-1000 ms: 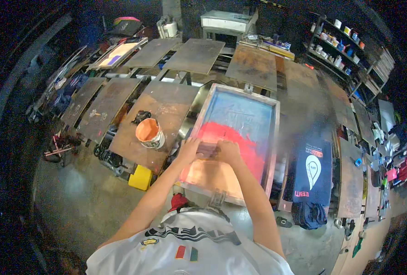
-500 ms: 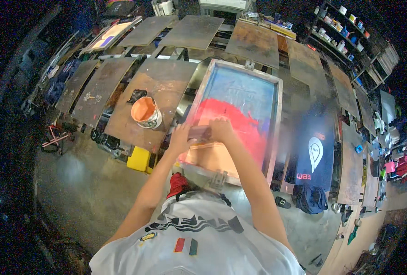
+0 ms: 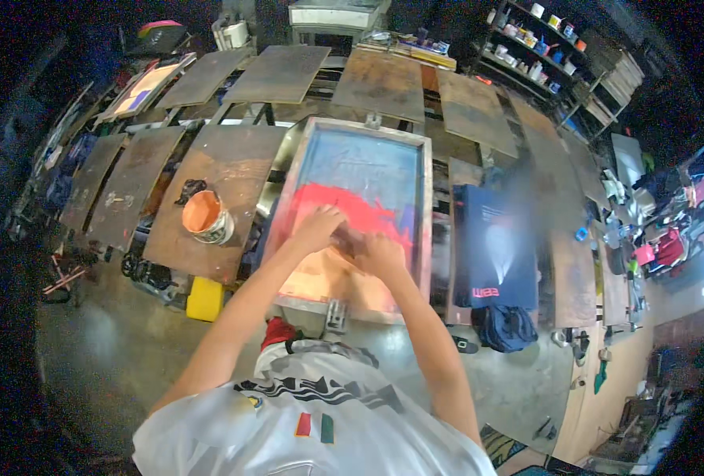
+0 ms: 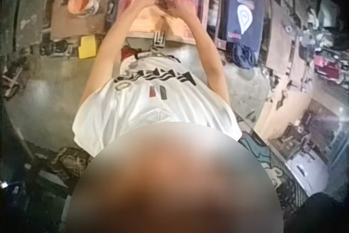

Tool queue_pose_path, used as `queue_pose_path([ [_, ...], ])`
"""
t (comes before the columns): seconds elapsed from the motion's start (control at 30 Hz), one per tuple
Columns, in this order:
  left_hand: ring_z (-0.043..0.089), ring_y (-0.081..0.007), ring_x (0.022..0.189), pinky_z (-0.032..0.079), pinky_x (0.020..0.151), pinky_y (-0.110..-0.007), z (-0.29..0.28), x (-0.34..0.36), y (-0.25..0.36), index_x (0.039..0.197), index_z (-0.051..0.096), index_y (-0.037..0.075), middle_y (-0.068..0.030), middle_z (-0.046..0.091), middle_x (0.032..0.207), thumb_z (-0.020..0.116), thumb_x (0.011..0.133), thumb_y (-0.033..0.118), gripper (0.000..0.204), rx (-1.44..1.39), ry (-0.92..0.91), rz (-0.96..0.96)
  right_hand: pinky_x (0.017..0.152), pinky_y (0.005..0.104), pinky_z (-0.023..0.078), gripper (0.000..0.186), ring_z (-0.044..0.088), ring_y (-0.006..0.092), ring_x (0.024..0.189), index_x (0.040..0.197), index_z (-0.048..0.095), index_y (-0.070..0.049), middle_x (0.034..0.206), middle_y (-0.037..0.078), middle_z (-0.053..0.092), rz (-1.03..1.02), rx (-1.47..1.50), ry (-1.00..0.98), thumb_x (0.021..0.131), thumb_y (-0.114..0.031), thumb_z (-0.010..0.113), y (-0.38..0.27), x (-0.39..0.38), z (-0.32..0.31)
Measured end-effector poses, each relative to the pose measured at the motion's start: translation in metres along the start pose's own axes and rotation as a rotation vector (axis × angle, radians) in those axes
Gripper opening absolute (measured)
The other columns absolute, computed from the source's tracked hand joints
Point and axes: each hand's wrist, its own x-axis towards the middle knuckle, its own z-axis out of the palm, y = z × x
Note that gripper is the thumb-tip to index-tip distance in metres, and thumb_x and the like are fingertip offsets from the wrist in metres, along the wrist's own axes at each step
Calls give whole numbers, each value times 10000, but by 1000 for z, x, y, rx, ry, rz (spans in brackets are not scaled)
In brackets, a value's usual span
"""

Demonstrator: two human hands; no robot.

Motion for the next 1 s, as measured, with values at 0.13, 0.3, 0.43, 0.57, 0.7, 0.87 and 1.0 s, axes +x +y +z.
queue_pose_path([
  [0.13,552,-264,1130,418,960,-449,30,57,36,1091,629,123,-61,612,1132,764,721,154,395,64,27,299,759,504,542,543,681,420,871,1041,571,-9,911,236,686,230,132,151,767,-456,710,31,-52,11],
  [0.3,564,-243,1112,450,891,-467,76,102,68,1029,633,156,-43,611,1065,736,717,113,331,74,-227,560,732,513,540,525,669,449,831,984,554,20,869,258,674,390,220,276,774,-425,739,37,-88,40],
  [0.43,565,-242,1122,455,868,-483,83,110,64,1033,645,180,-29,616,1075,741,714,102,342,-25,-334,542,718,532,533,417,666,452,822,963,522,14,878,257,668,463,292,360,770,-308,705,27,-81,58],
  [0.57,547,-227,1160,437,886,-486,55,101,41,1064,652,183,-9,618,1108,758,689,67,407,-73,-335,480,732,510,538,516,675,434,833,1006,536,18,930,263,671,553,279,313,787,-403,739,-1,-59,57],
  [0.7,509,-208,1209,417,911,-480,20,71,-16,1099,639,172,11,605,1144,794,644,54,495,-139,-312,327,725,507,545,481,676,420,876,1012,526,-12,992,235,654,487,251,241,789,-383,736,-39,-21,36],
  [0.87,497,-231,1215,420,931,-464,-22,25,-64,1125,620,157,-13,593,1167,811,598,56,569,-188,-272,194,728,492,553,452,681,400,844,1021,531,-29,957,218,651,380,185,240,783,-350,743,-74,18,45],
  [1.0,495,-277,1212,422,987,-463,-25,-16,-103,1100,609,124,-47,588,1159,805,605,41,539,-309,-204,118,696,490,554,487,681,396,834,1019,533,-14,945,221,651,190,178,226,757,-360,754,-92,37,51],
])
